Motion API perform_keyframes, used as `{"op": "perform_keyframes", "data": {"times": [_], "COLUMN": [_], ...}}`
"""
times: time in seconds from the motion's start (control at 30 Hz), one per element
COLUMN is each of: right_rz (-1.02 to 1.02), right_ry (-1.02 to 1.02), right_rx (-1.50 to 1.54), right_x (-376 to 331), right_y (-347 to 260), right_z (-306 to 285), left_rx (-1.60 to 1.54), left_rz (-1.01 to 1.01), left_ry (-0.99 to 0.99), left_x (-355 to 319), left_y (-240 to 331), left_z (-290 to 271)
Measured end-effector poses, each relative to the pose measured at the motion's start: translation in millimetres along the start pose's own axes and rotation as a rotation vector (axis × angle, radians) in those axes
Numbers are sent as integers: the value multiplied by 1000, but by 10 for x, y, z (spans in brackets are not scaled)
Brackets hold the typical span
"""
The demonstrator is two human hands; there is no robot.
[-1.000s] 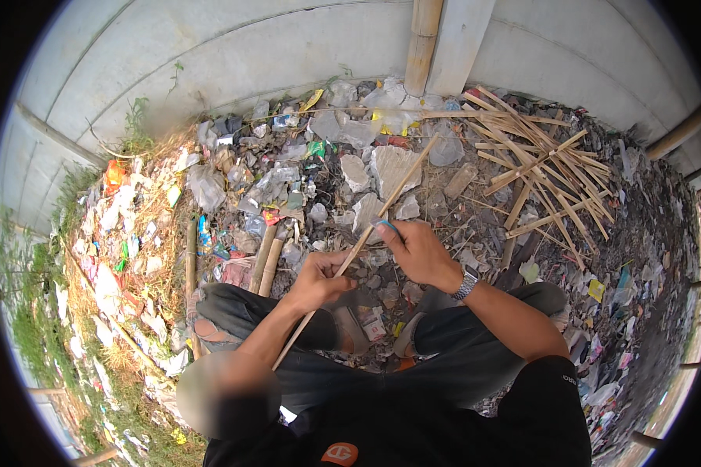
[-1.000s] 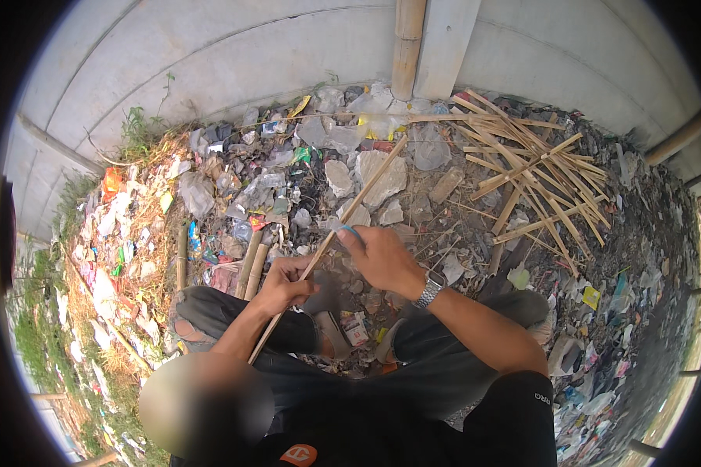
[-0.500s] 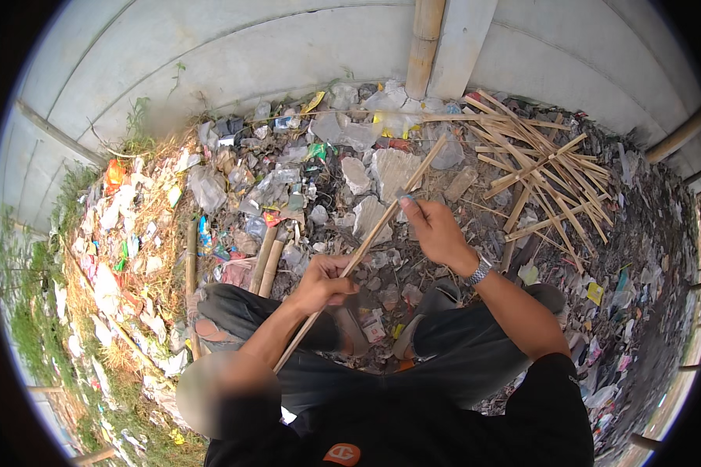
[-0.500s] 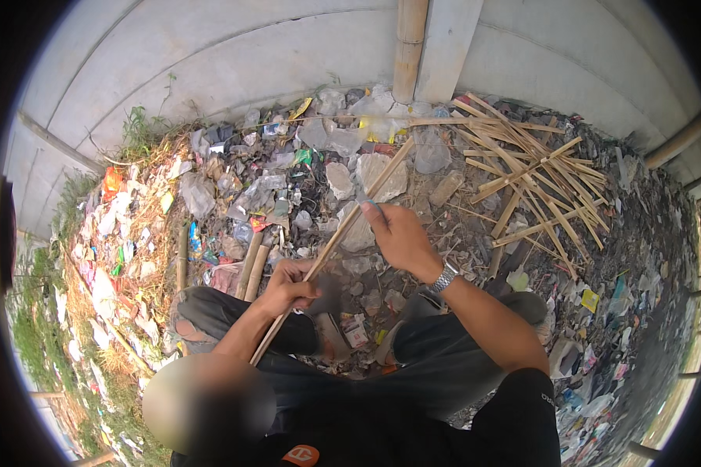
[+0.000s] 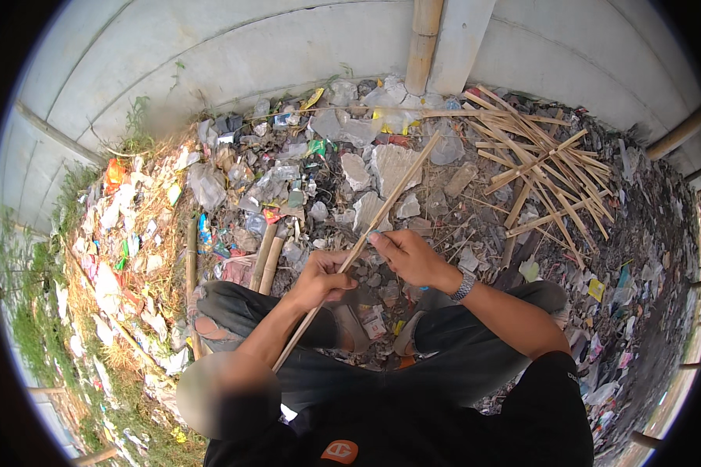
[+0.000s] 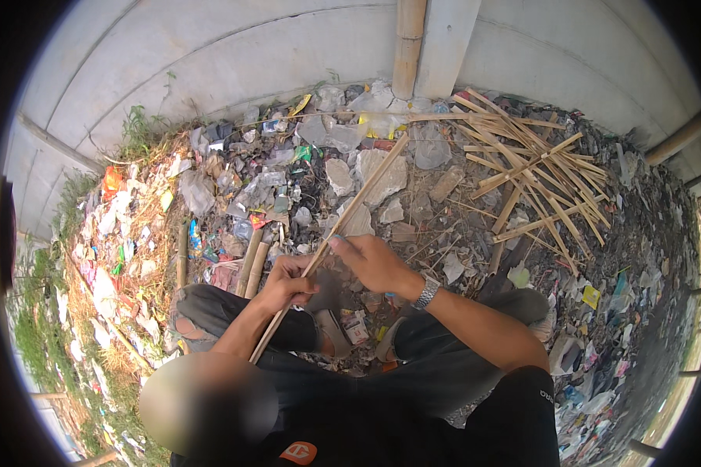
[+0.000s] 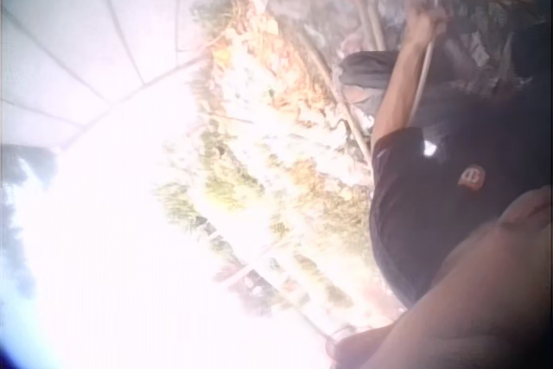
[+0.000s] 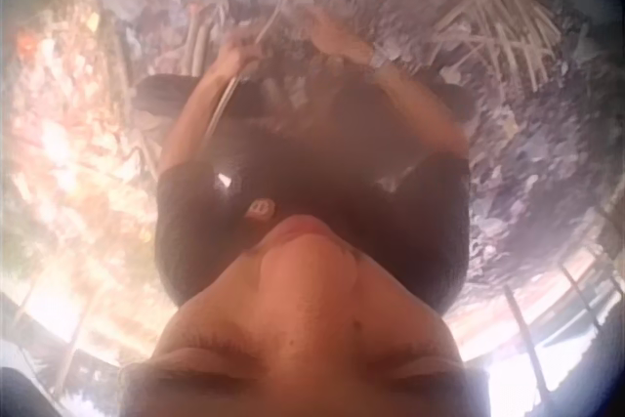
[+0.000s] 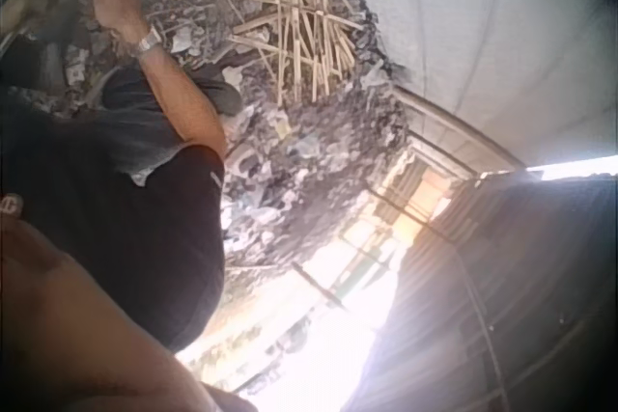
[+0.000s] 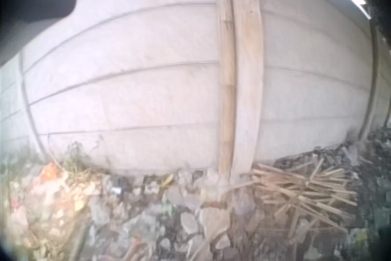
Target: The person sits on the ground and uses a machete to split a long bamboo pole into thin strips. They then use a blue utility knife to further shave and refine the strips, placing the finished pieces on a pile nearby.
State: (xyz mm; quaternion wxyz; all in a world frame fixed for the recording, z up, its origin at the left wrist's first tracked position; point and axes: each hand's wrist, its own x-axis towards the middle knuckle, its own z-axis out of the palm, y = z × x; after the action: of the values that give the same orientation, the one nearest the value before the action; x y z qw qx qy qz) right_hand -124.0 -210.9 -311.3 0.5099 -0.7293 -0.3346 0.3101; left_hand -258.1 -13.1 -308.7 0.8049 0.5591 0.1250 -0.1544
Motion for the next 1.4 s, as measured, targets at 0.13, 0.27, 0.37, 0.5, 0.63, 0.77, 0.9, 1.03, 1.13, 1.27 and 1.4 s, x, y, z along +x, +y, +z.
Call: {"op": "perform_keyframes", "data": {"times": [0.13, 0.27, 0.37, 0.5, 0.63, 0.77, 0.9, 1.03, 1.13, 1.27, 1.4], "right_rz": [493, 308, 146, 25, 76, -103, -226, -169, -138, 2, 52], "right_ry": [-320, -93, 85, 207, 211, 167, 112, 92, 166, 166, 262], "right_rx": [673, 462, 277, -93, -200, -302, -194, -219, -270, -401, -474], "right_x": [-21, -26, 10, 24, 19, -66, -190, -141, -100, -16, 59], "right_y": [-128, -262, -238, -252, -141, -278, -558, -562, -419, -159, -191], "right_z": [-166, -209, -313, -223, -188, -157, -47, -179, -167, -372, -569], "left_rx": [-27, 81, 260, 683, 764, 865, 989, 542, 280, 91, 187], "left_rz": [-3, 22, 136, 200, 243, 192, 258, 204, 20, -22, -18], "left_ry": [-17, 21, 105, 231, 275, 353, 554, 285, 95, -38, -77], "left_x": [-9, -36, -26, -14, -25, 27, 159, 168, 117, 88, 81], "left_y": [-10, 44, 42, -91, -66, -64, -296, -118, -32, -25, -16], "left_z": [-7, 20, 119, 100, 166, 111, -381, -242, -123, 23, 115]}}
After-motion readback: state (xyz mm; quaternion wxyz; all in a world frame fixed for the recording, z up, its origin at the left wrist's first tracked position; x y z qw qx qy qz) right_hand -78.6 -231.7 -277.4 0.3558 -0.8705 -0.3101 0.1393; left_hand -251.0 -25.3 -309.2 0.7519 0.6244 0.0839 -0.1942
